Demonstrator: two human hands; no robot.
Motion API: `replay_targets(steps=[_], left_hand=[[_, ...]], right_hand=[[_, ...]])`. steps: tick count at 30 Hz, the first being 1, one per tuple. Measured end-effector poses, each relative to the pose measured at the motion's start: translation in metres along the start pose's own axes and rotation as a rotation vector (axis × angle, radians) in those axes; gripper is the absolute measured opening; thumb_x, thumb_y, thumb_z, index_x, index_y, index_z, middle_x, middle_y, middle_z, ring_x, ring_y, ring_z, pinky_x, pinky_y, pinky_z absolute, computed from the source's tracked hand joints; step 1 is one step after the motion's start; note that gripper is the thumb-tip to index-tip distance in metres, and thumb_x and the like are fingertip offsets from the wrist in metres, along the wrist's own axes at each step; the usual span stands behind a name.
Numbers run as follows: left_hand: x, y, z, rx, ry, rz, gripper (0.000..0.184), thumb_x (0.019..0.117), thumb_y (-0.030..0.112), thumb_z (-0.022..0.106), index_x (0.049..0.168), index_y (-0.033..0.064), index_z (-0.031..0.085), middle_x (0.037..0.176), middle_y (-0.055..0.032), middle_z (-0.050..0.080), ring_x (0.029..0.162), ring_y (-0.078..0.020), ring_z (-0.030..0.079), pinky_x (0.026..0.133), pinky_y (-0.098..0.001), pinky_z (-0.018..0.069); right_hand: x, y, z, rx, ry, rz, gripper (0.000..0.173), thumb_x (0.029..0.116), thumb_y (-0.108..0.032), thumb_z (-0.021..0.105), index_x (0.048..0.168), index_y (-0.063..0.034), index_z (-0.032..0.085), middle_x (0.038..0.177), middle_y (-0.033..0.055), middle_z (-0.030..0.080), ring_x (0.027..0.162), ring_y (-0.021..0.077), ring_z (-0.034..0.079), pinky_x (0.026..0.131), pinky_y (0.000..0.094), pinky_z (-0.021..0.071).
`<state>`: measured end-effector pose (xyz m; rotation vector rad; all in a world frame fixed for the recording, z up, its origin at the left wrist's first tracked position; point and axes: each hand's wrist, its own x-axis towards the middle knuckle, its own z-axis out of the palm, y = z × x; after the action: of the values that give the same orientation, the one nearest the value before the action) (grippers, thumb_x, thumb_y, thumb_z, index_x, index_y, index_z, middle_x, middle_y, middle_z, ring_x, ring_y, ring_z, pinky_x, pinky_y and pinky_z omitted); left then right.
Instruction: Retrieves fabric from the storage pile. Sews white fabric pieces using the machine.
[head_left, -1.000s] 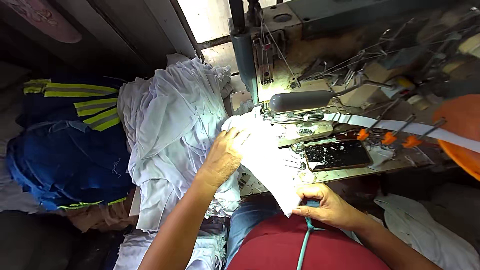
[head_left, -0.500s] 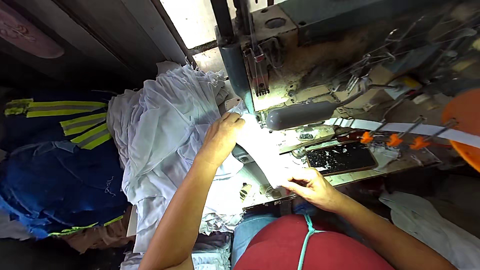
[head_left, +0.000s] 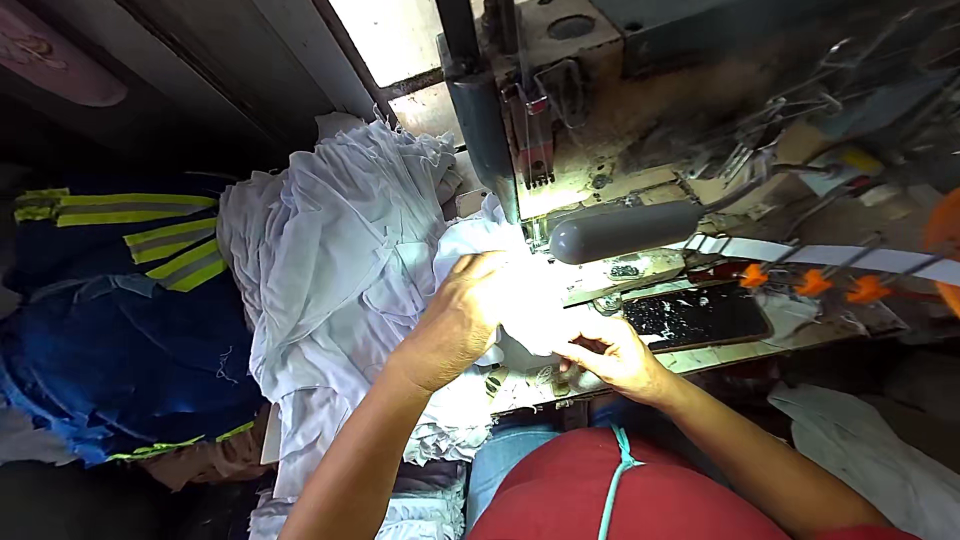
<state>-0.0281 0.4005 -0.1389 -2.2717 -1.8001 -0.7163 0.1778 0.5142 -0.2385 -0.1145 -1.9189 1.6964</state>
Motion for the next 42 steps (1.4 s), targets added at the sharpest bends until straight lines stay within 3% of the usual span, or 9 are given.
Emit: replay_targets(steps=[9, 14, 19, 22, 27, 31, 34, 37, 42], left_hand=[[0.019, -0.003, 0.000, 0.223, -0.021, -0.191, 0.037, 0.0864, -0.004, 0.062, 0.122, 0.0017, 0.071, 0.131, -0.0210, 0.065, 0.122, -0.0413, 0.061, 0.102, -0.0564, 0.0455], [0.012, 0.002, -0.034, -0.158, -0.115, -0.163, 0.049, 0.0753, 0.024, 0.073, 0.119, 0.0030, 0.071, 0.122, -0.0085, 0.069, 0.117, -0.0199, 0.064, 0.100, -0.0405, 0.0516], [0.017, -0.063, -0.014, -0.079, -0.081, -0.439, 0.034, 0.0967, 0.001, 0.061, 0.130, -0.0037, 0.060, 0.136, -0.0259, 0.058, 0.122, -0.0419, 0.060, 0.102, -0.0622, 0.0470], [0.007, -0.061, -0.006, -0.112, 0.003, -0.548, 0.021, 0.0976, 0.003, 0.064, 0.117, -0.0059, 0.065, 0.105, -0.0252, 0.069, 0.093, -0.0369, 0.068, 0.085, -0.0605, 0.0534], [-0.035, -0.010, -0.034, -0.320, 0.177, -0.422, 0.038, 0.0841, 0.013, 0.063, 0.117, -0.0040, 0.056, 0.102, 0.0040, 0.066, 0.087, 0.0090, 0.062, 0.076, -0.0116, 0.0536], [-0.043, 0.040, -0.026, -0.105, 0.133, -0.143, 0.036, 0.0902, 0.026, 0.067, 0.107, -0.0047, 0.062, 0.110, -0.0233, 0.065, 0.110, -0.0215, 0.062, 0.095, -0.0296, 0.0484], [-0.039, 0.048, -0.004, -0.074, -0.056, 0.034, 0.045, 0.1055, 0.046, 0.047, 0.120, 0.0102, 0.070, 0.109, -0.0120, 0.072, 0.105, -0.0236, 0.064, 0.095, -0.0422, 0.0437], [-0.040, 0.031, -0.001, 0.089, -0.148, 0.076, 0.068, 0.1065, 0.057, 0.032, 0.093, 0.0062, 0.075, 0.087, -0.0139, 0.073, 0.089, -0.0336, 0.071, 0.094, -0.0626, 0.0469], [-0.043, 0.065, -0.012, -0.139, -0.005, 0.119, 0.034, 0.1033, 0.029, 0.051, 0.077, 0.0127, 0.064, 0.067, -0.0015, 0.063, 0.071, -0.0151, 0.061, 0.075, -0.0317, 0.0476]], right_hand=[[0.039, -0.012, -0.003, -0.096, 0.044, -0.006, 0.016, 0.0990, -0.011, 0.063, 0.096, 0.0025, 0.071, 0.081, -0.0016, 0.070, 0.070, -0.0013, 0.064, 0.066, 0.0153, 0.0551], [0.048, -0.017, -0.004, -0.121, 0.008, -0.012, 0.014, 0.0981, -0.011, 0.063, 0.093, 0.0003, 0.068, 0.078, -0.0020, 0.066, 0.067, -0.0006, 0.062, 0.063, 0.0154, 0.0535], [0.051, -0.020, -0.001, -0.089, 0.012, 0.055, 0.013, 0.0975, -0.010, 0.063, 0.093, 0.0019, 0.068, 0.076, -0.0004, 0.067, 0.067, 0.0021, 0.064, 0.065, 0.0189, 0.0556], [0.049, -0.023, -0.001, -0.075, 0.010, 0.069, 0.017, 0.0982, -0.010, 0.062, 0.097, 0.0058, 0.068, 0.078, 0.0015, 0.067, 0.068, 0.0017, 0.063, 0.066, 0.0186, 0.0546], [0.020, -0.043, 0.008, -0.067, -0.107, 0.057, 0.024, 0.0994, -0.012, 0.062, 0.090, 0.0088, 0.068, 0.074, 0.0060, 0.065, 0.065, 0.0024, 0.059, 0.064, 0.0182, 0.0495], [-0.005, -0.058, 0.012, -0.021, -0.220, 0.021, 0.023, 0.0999, -0.009, 0.062, 0.089, 0.0103, 0.069, 0.073, 0.0089, 0.067, 0.065, 0.0020, 0.061, 0.063, 0.0163, 0.0488], [-0.009, -0.051, 0.010, -0.083, -0.221, -0.158, 0.023, 0.0983, -0.007, 0.063, 0.084, 0.0095, 0.068, 0.072, 0.0129, 0.064, 0.065, 0.0084, 0.059, 0.061, 0.0204, 0.0462], [-0.014, -0.049, 0.004, -0.174, -0.187, -0.184, 0.027, 0.0984, -0.011, 0.065, 0.080, 0.0074, 0.070, 0.067, 0.0113, 0.063, 0.060, 0.0076, 0.055, 0.056, 0.0205, 0.0421], [-0.027, -0.035, 0.003, -0.379, -0.154, -0.236, 0.022, 0.0982, -0.013, 0.063, 0.085, 0.0020, 0.073, 0.074, 0.0117, 0.067, 0.068, 0.0140, 0.061, 0.066, 0.0255, 0.0486]])
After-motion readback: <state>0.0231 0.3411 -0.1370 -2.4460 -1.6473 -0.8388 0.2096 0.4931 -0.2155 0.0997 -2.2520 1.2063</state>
